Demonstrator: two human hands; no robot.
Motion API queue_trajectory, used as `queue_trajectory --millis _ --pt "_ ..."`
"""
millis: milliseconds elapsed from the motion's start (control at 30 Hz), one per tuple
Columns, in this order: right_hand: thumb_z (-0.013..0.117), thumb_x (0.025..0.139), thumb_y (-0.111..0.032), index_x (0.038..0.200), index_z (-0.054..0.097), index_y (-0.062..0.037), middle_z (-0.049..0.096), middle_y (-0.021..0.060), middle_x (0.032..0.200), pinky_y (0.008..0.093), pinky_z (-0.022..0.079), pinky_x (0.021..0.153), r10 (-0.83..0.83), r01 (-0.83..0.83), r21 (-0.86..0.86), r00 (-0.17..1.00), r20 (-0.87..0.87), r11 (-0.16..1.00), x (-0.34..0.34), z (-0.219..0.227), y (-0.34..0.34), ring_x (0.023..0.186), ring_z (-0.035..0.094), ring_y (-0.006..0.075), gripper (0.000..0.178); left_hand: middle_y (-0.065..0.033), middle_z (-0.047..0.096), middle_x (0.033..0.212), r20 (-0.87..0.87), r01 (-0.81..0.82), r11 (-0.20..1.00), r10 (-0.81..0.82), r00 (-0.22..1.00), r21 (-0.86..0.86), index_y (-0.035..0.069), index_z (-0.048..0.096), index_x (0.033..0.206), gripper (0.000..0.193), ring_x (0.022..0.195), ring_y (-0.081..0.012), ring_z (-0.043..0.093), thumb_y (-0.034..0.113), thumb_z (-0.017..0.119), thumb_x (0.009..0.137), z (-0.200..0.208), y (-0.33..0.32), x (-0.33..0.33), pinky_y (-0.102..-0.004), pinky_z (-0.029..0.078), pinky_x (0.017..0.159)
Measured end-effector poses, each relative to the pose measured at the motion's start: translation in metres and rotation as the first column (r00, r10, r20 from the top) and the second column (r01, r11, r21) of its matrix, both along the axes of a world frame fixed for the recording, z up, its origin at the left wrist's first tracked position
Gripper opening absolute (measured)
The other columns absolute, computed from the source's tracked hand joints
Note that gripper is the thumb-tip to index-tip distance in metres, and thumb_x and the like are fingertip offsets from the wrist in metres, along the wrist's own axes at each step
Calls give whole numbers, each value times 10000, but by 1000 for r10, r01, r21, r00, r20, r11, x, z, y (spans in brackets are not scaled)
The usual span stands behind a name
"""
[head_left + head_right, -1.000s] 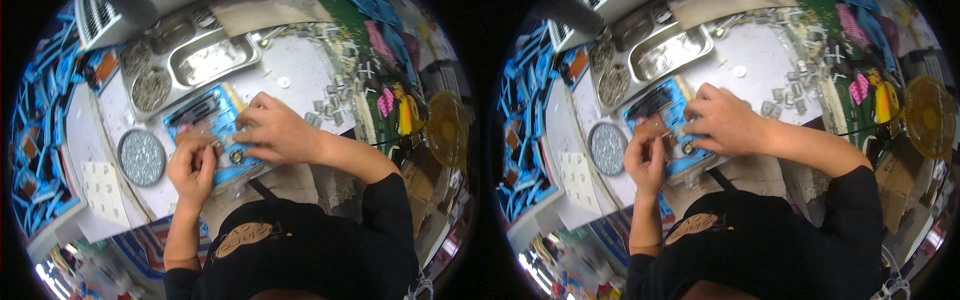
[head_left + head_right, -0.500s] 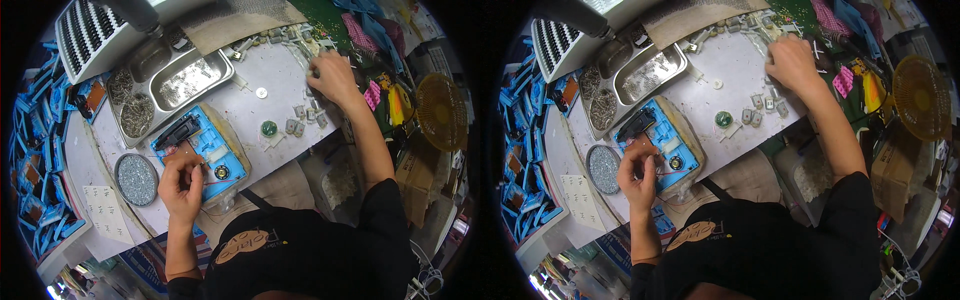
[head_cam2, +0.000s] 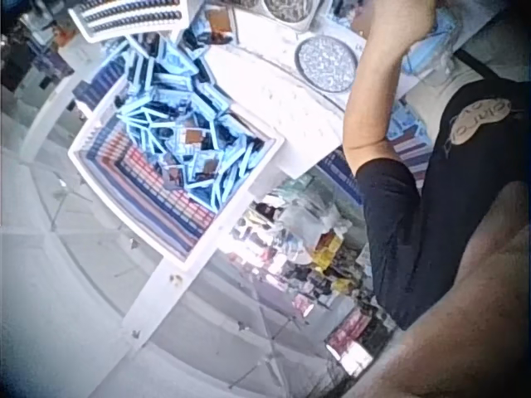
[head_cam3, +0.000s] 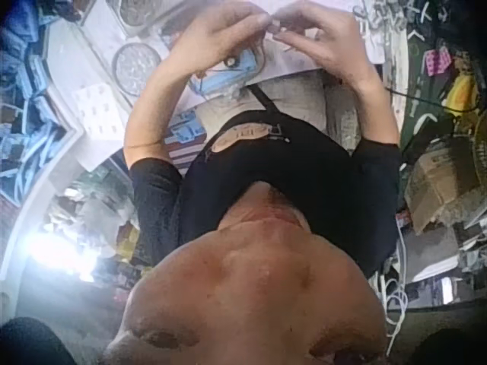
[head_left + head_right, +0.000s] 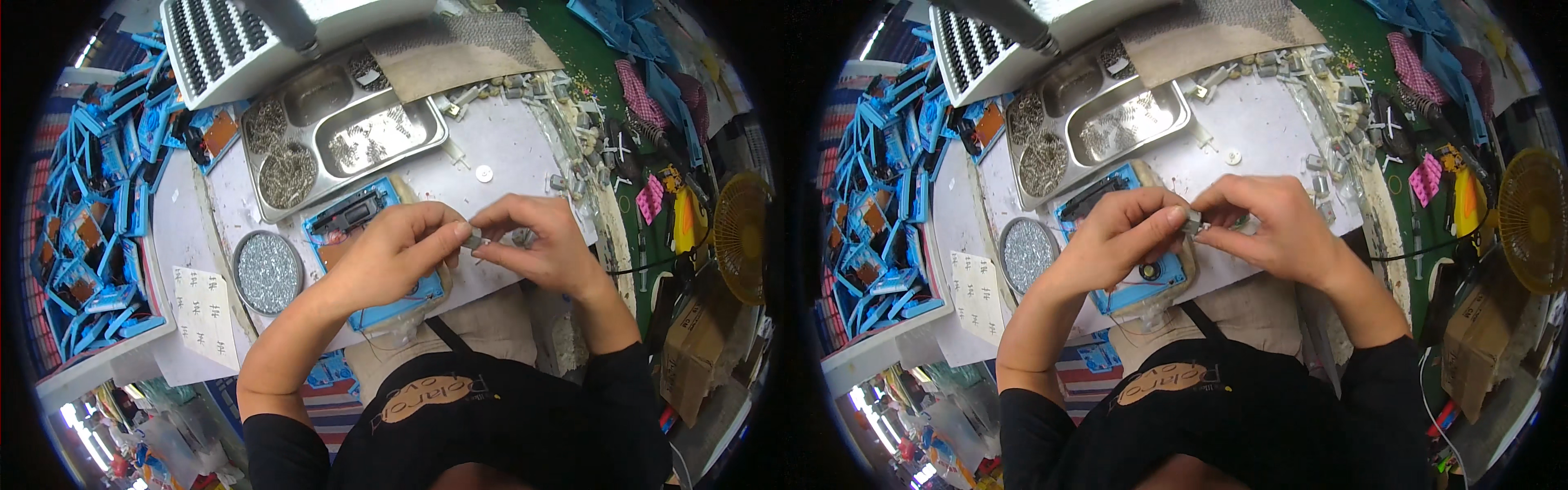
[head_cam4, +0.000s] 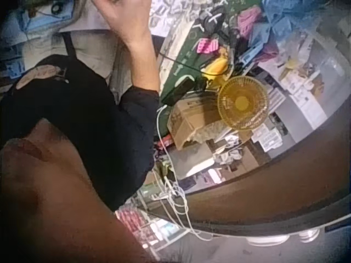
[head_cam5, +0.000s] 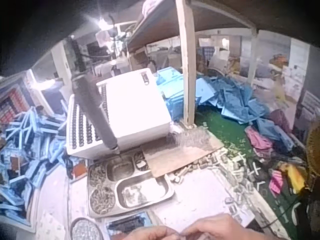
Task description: The recorder is assembling a small electronic device, installing a circuit board, motor, and plastic components into a casing, then soldering connections and securing the unit with screws.
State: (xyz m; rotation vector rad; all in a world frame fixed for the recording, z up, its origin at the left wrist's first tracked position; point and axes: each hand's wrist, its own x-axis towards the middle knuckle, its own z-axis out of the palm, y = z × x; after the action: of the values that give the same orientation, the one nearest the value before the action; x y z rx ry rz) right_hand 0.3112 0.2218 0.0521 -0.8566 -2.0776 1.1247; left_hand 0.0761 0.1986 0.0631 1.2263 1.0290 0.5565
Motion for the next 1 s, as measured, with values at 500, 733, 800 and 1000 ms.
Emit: queue_trajectory --millis 500,733,800,1000 --pt "751 904 16 962 665 44 719 141 848 283 604 677 -391 -25 -593 730 -560 805 52 -28 -14 740 724 185 108 -173 764 947 -599 129 686 508 619 716 46 786 958 293 932 -355 732 320 737 866 -50 240 65 -444 573 847" --pt "745 916 -17 957 647 44 715 154 851 293 606 674 -444 -83 -669 686 -576 739 78 -43 -26 762 725 202 123 -156 759 1017 -707 238 682 573 415 692 123 782 1051 315 976 -364 715 374 737 867 -69 270 84 -468 569 869" --pt "748 913 -20 951 648 39 714 154 852 299 597 670 -435 -78 -643 673 -598 762 82 -46 -25 749 714 197 122 -154 757 1029 -691 250 665 561 455 704 130 775 1072 328 981 -377 710 382 731 866 -70 271 85 -478 568 867" --pt "720 912 -5 1030 641 17 675 98 865 276 543 694 -421 9 -668 782 -459 744 75 -47 -5 750 652 141 144 -193 736 912 -444 165 429 710 547 888 70 736 975 216 869 -388 719 262 719 877 -79 266 75 -483 571 791"
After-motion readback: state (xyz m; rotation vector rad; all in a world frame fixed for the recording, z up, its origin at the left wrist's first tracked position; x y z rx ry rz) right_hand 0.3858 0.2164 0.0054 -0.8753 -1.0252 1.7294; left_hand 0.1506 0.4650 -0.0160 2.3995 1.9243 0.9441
